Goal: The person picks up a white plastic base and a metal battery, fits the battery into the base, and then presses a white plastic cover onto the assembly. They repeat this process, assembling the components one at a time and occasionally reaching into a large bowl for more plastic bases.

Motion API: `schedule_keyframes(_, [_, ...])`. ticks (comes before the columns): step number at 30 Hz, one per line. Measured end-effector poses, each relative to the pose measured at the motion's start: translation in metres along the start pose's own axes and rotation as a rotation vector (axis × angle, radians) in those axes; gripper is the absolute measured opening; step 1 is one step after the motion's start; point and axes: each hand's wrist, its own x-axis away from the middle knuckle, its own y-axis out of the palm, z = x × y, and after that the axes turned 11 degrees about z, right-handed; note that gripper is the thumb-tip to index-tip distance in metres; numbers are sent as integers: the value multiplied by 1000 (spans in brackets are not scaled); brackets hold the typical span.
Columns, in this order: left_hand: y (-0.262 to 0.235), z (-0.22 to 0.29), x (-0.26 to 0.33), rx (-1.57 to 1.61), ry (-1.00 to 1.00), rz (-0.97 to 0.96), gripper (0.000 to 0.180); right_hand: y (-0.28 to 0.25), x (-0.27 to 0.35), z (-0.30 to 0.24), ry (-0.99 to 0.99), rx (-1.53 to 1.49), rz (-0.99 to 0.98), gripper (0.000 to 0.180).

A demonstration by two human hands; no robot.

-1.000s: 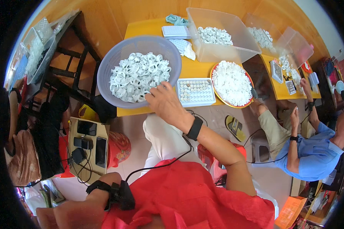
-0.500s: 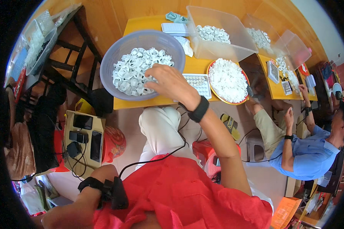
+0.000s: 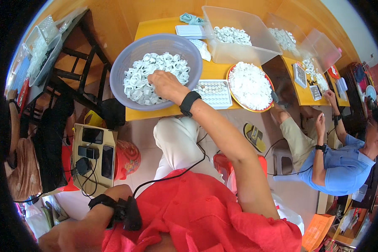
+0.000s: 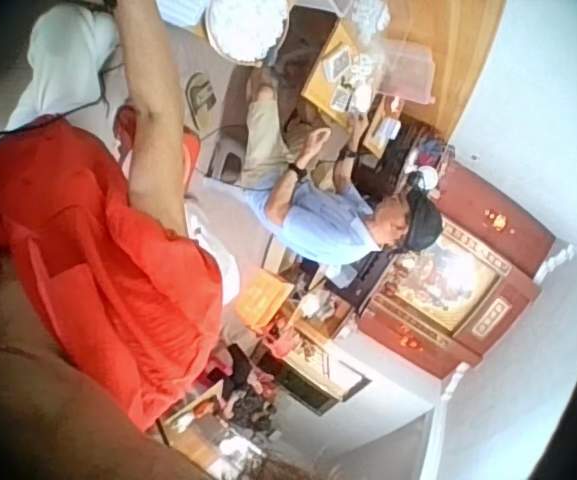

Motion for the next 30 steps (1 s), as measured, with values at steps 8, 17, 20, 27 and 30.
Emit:
schedule_keyframes(8, [9,-82,-20,293,717,-224,26,-25,4,-12,103,-185,186,33])
schedule_keyframes(17, [57,-132,-8,695,-9,-405,42,-57,32,-39,265,-408,271,34])
schedule_keyframes(20, [70,-138,-4,895,-269,-466,49,-66,39,-33,327,-417,336,35])
schedule_keyframes(27, [63,-129,-4,1472,-39,46,80,-73,60,-41,230,-390,469,37])
schedule_keyframes(30, [1,-124,15,1084,-759,-344,55,-86,80,-45,163,-281,502,42])
